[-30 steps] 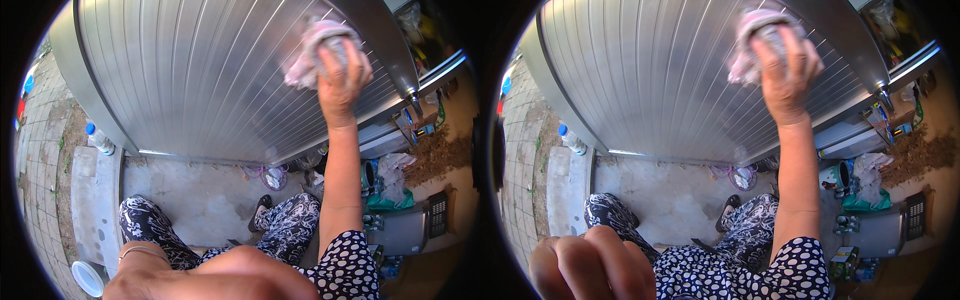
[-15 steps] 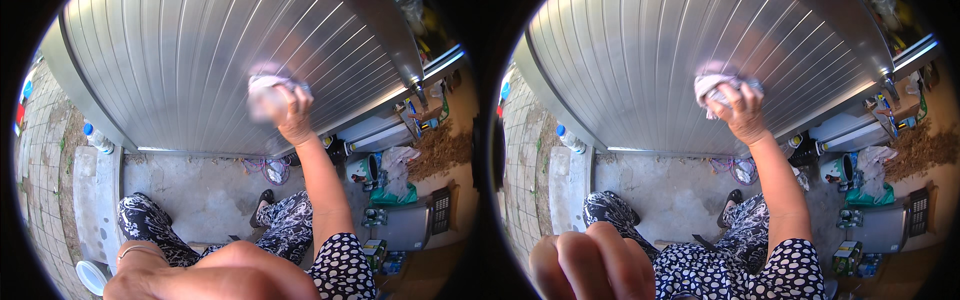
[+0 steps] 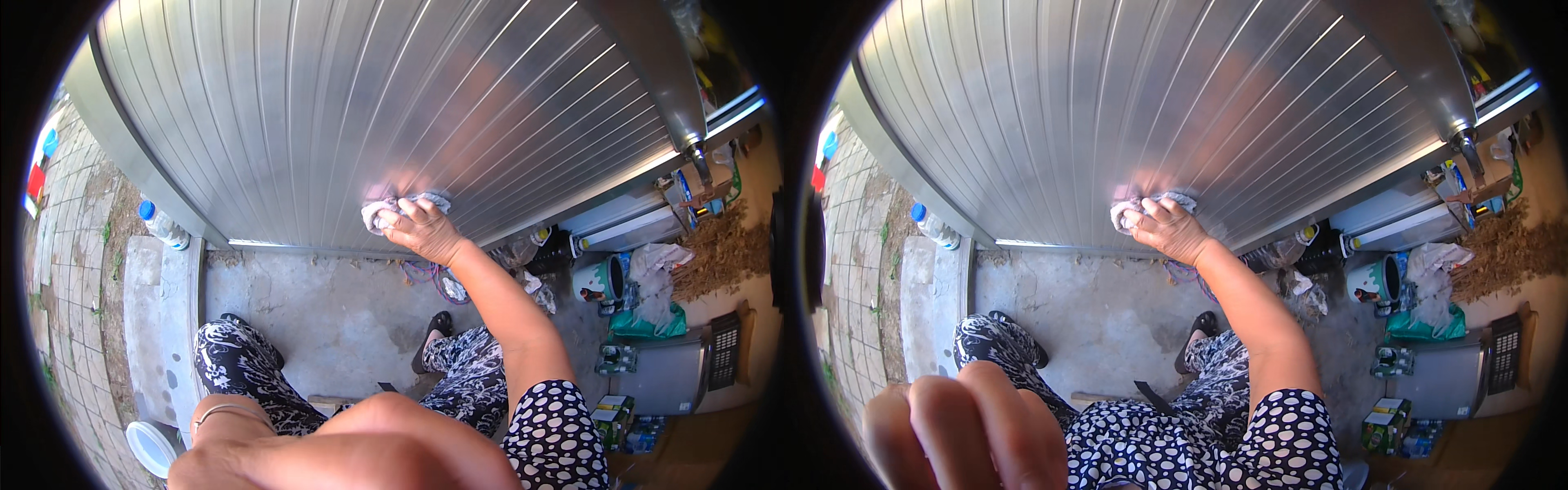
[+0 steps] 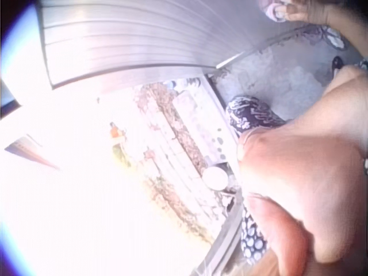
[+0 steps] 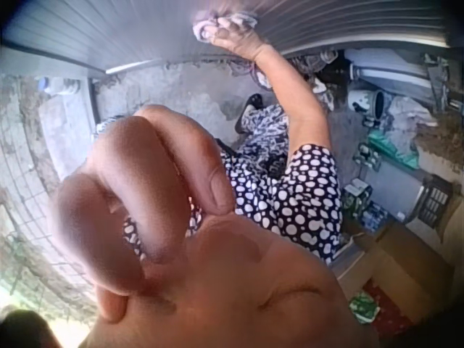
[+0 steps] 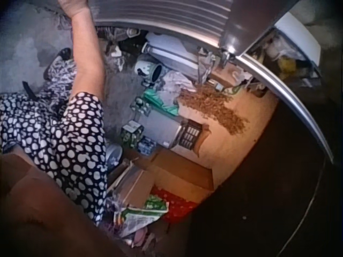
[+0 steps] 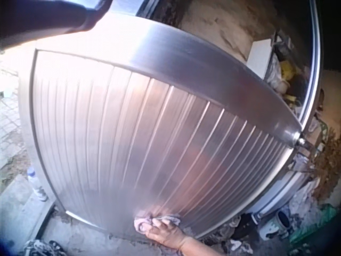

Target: The person wipes a metal roll-up door with a cloth, moving from the lower section upward and across the surface. They also wipe the door handle and surrounding frame. The task is performed continuously with a single cloth.

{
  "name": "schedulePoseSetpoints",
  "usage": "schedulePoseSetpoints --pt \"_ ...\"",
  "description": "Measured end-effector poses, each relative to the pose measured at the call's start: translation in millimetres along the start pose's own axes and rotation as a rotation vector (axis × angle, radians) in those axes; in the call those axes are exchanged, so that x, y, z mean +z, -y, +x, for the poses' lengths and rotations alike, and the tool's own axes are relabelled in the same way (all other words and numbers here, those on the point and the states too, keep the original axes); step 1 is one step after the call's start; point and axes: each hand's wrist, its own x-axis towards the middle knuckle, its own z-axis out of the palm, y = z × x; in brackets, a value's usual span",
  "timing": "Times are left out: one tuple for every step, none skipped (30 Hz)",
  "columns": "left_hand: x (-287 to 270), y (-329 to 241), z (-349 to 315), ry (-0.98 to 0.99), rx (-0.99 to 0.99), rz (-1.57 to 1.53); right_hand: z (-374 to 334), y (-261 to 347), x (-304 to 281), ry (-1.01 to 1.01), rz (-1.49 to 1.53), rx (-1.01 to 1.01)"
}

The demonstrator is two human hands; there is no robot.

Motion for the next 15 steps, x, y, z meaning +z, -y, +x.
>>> schedulePoseSetpoints --pt "1 -1 0 -0.001 0.001 0.000 1 1 2 0.013 0.063 0.020" --pt "1 -1 1 0.001 0.002 0.000 -1 0 2 0.002 0.087 0.050" --pt "0 -1 0 0.000 0.006 0.002 4 0 -5 0.006 0.079 0.027" --pt "0 -3 0 -0.003 0.008 0.002 9 0 -13 0.011 0.071 0.005" --pt "0 -4 -1 -0.006 0.011 0.003 14 0 -21 0.017 0.062 -0.017" --pt "-1 -4 -2 -0.008 0.012 0.005 28 -1 -37 -0.029 0.166 0.096" --pt "-2 -4 -2 -0.004 0.016 -0.008 44 -5 -63 -0.066 0.259 0.213" --pt "-2 -3 -2 -0.003 0.019 -0.015 59 -8 -88 -0.105 0.355 0.333" --pt "-2 -8 -5 -0.013 0.015 0.015 84 -15 -104 -0.176 0.484 0.313" --pt "-2 -7 -5 -0.013 0.010 0.004 95 -25 -117 -0.230 0.105 0.193" --pt "-3 -8 -6 -0.019 0.009 0.008 108 -31 -141 -0.416 0.452 0.250" --pt "-3 -9 -6 -0.016 0.009 0.005 120 -41 -169 -0.400 -0.005 0.176" --pt "-3 -8 -6 -0.013 0.010 -0.007 117 -59 -166 -0.541 -0.021 0.183" --pt "-2 -8 -6 -0.011 0.012 -0.017 112 -71 -173 -0.572 -0.309 0.153" --pt "0 -7 -5 0.002 0.016 -0.040 103 -84 -187 -0.609 -0.615 0.135"
